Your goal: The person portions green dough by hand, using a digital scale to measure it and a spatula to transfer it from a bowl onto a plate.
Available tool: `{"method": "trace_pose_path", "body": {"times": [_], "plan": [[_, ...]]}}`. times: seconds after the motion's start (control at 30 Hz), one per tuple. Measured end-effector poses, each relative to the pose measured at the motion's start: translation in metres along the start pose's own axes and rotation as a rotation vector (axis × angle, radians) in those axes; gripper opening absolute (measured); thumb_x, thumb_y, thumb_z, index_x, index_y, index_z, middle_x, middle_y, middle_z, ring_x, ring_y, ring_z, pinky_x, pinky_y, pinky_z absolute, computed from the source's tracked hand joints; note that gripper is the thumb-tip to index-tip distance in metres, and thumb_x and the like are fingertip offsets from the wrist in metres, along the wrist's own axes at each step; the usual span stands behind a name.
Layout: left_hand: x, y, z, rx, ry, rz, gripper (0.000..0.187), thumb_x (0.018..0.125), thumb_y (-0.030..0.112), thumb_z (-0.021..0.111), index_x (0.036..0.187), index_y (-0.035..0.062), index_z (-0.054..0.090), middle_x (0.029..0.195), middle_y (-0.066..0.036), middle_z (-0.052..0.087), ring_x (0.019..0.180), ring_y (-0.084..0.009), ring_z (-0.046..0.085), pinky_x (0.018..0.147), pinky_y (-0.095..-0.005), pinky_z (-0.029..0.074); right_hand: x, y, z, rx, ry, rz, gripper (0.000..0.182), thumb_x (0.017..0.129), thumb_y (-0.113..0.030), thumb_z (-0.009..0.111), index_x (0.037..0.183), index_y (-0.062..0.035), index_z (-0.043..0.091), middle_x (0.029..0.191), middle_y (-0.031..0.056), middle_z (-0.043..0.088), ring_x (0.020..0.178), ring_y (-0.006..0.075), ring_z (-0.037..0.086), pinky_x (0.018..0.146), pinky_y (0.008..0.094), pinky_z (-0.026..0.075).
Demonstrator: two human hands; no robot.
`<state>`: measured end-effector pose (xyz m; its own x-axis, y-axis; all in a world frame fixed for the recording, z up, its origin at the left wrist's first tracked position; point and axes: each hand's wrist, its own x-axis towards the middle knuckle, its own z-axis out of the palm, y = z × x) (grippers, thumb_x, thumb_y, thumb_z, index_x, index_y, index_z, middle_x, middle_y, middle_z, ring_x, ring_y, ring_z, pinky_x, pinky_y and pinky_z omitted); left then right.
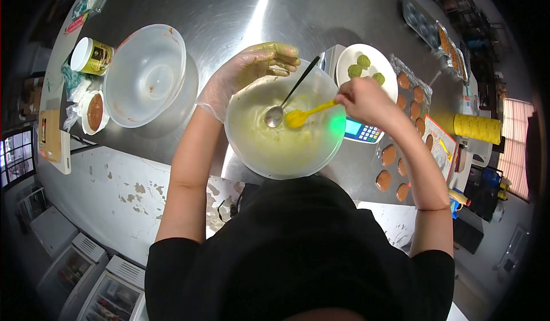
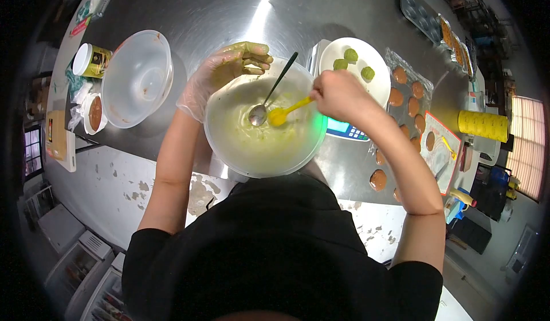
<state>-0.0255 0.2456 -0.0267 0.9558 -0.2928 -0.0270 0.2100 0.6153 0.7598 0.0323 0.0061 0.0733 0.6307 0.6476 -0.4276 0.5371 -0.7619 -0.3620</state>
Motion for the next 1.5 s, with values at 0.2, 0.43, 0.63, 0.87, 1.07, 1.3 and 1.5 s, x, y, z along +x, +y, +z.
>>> {"method": "trace_pose_path", "body": {"times": [0.2,0.43,0.63,0.87,1.07,1.3,1.5], "plan": [[0.004,0.000,-0.004,-0.119,-0.054,-0.008,0.045,0.079,0.025,0.061,0.112,-0.0046,0.055,0.106,-0.017,0.059,0.098,-0.0230,0.058,0.089,-0.0317,0.045,0.002,0.009,0.002,-0.292,0.247,-0.165,0.007,0.069,0.000,0.059,0.072,0.0022,0.064,0.068,0.0186,0.060,0.064,0.0336,0.059,0.062,0.0393,0.047],[0.005,0.000,0.002,0.279,-0.069,-0.130,0.047,0.076,0.026,0.059,0.111,-0.0034,0.056,0.109,-0.015,0.058,0.102,-0.0214,0.054,0.092,-0.0319,0.040,0.013,0.004,0.014,-0.237,0.139,-0.166,0.009,0.071,0.000,0.061,0.077,0.0015,0.066,0.072,0.0186,0.062,0.068,0.0333,0.061,0.064,0.0393,0.049],[0.015,-0.011,0.011,1.055,-0.131,-0.427,0.038,0.076,0.024,0.056,0.106,-0.0001,0.060,0.104,-0.013,0.061,0.096,-0.0207,0.056,0.086,-0.0286,0.041,0.018,0.016,0.012,-0.146,0.026,-0.087,0.010,0.073,-0.003,0.061,0.082,-0.0001,0.067,0.074,0.0191,0.063,0.068,0.0331,0.061,0.066,0.0380,0.049],[0.016,-0.019,0.009,1.119,-0.194,-0.541,0.033,0.077,0.023,0.053,0.100,0.0002,0.062,0.099,-0.014,0.062,0.094,-0.0223,0.057,0.084,-0.0305,0.042,-0.002,0.003,0.028,-0.120,0.065,-0.160,0.009,0.069,-0.003,0.061,0.075,-0.0011,0.067,0.073,0.0183,0.063,0.070,0.0327,0.062,0.067,0.0388,0.049],[0.020,-0.003,0.018,1.164,-0.108,-0.460,0.029,0.078,0.023,0.054,0.095,0.0007,0.061,0.078,-0.009,0.061,0.074,-0.0169,0.058,0.069,-0.0302,0.046,-0.013,-0.002,0.042,-0.101,0.139,-0.249,0.003,0.069,-0.002,0.062,0.070,0.0010,0.063,0.065,0.0184,0.059,0.063,0.0345,0.059,0.060,0.0405,0.048],[0.016,0.000,0.028,1.029,0.017,-0.570,0.021,0.081,0.020,0.055,0.086,-0.0006,0.057,0.057,-0.004,0.051,0.037,-0.0123,0.046,0.035,-0.0276,0.037,-0.019,-0.014,0.052,-0.058,0.124,-0.288,0.007,0.071,-0.004,0.062,0.068,0.0020,0.061,0.065,0.0191,0.057,0.063,0.0361,0.058,0.060,0.0416,0.047],[0.018,-0.001,0.028,1.099,-0.020,-0.513,0.023,0.081,0.021,0.054,0.088,-0.0010,0.056,0.057,-0.004,0.050,0.040,-0.0133,0.049,0.038,-0.0286,0.040,-0.018,-0.017,0.057,0.011,0.084,-0.217,0.009,0.075,-0.008,0.062,0.072,0.0009,0.063,0.065,0.0186,0.059,0.062,0.0353,0.058,0.060,0.0407,0.048]]}}
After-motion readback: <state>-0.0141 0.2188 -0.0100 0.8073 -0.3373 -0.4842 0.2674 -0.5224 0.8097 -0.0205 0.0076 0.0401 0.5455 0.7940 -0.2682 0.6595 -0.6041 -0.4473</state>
